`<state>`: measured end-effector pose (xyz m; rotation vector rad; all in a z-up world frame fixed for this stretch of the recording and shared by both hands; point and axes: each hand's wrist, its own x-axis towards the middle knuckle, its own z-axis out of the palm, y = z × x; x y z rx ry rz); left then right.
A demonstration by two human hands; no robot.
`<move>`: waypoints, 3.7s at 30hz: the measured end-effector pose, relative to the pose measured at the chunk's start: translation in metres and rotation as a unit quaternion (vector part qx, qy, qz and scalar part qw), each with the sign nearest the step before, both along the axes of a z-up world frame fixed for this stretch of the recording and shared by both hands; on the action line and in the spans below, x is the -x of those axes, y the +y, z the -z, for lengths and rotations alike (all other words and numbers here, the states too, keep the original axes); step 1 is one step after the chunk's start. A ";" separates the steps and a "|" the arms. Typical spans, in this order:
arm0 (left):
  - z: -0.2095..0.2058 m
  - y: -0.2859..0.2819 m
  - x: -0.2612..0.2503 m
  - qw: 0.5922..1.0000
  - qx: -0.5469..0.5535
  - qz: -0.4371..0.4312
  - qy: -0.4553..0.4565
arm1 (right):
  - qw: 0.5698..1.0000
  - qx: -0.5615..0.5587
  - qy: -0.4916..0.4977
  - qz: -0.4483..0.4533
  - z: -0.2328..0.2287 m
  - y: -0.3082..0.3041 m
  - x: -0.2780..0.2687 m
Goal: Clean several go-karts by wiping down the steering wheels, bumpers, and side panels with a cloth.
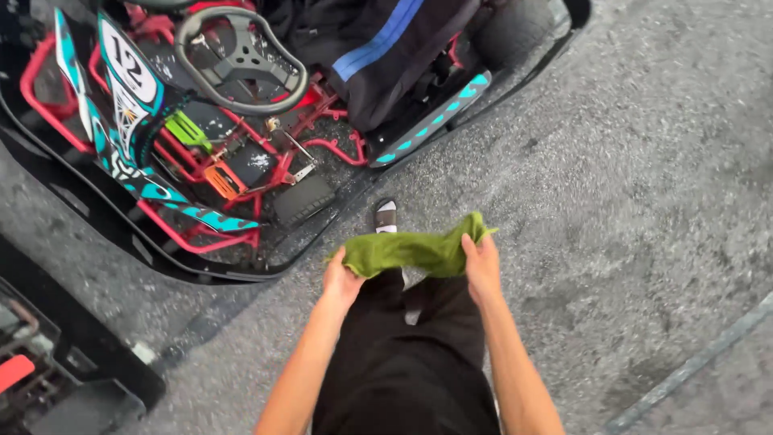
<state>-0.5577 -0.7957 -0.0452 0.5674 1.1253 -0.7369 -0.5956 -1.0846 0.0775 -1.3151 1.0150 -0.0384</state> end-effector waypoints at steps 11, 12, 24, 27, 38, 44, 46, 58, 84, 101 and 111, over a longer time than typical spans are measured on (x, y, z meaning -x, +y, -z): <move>0.172 -0.159 -0.112 0.972 -0.029 -0.231 -0.029 | 0.944 0.169 0.053 -0.280 0.226 -0.172 -0.253; 0.212 -0.172 -0.119 0.970 -0.037 -0.239 -0.008 | 0.940 0.161 0.071 -0.292 0.280 -0.188 -0.264; 0.352 -0.270 -0.139 0.941 -0.245 -0.197 0.123 | 0.556 0.332 0.058 -0.760 0.547 -0.080 -0.295; 0.345 -0.265 -0.140 0.872 -0.488 -0.031 0.024 | 0.490 0.295 0.112 -0.813 0.563 -0.019 -0.314; 0.329 -0.264 -0.174 0.788 -0.580 0.191 -0.080 | 0.342 0.125 0.177 -0.914 0.542 -0.148 -0.403; 0.313 -0.287 -0.185 0.781 -0.570 0.210 -0.143 | 0.386 0.301 0.177 -0.854 0.522 -0.310 -0.451; 0.309 -0.288 -0.187 0.784 -0.566 0.212 -0.141 | 0.387 0.319 0.163 -0.850 0.545 -0.358 -0.438; 0.289 -0.269 -0.148 0.795 -0.559 0.220 -0.082 | 0.404 0.360 0.040 -0.840 0.525 -0.015 -0.284; 0.271 -0.279 -0.145 0.781 -0.555 0.230 -0.171 | 0.480 0.656 0.150 -0.562 0.542 -0.315 -0.277; 0.294 -0.234 -0.113 0.757 -0.585 0.253 -0.141 | 0.381 0.406 0.038 -0.830 0.434 -0.184 -0.304; 0.279 -0.296 -0.142 0.783 -0.541 0.260 -0.165 | 0.410 0.559 0.114 -0.712 0.474 -0.390 -0.338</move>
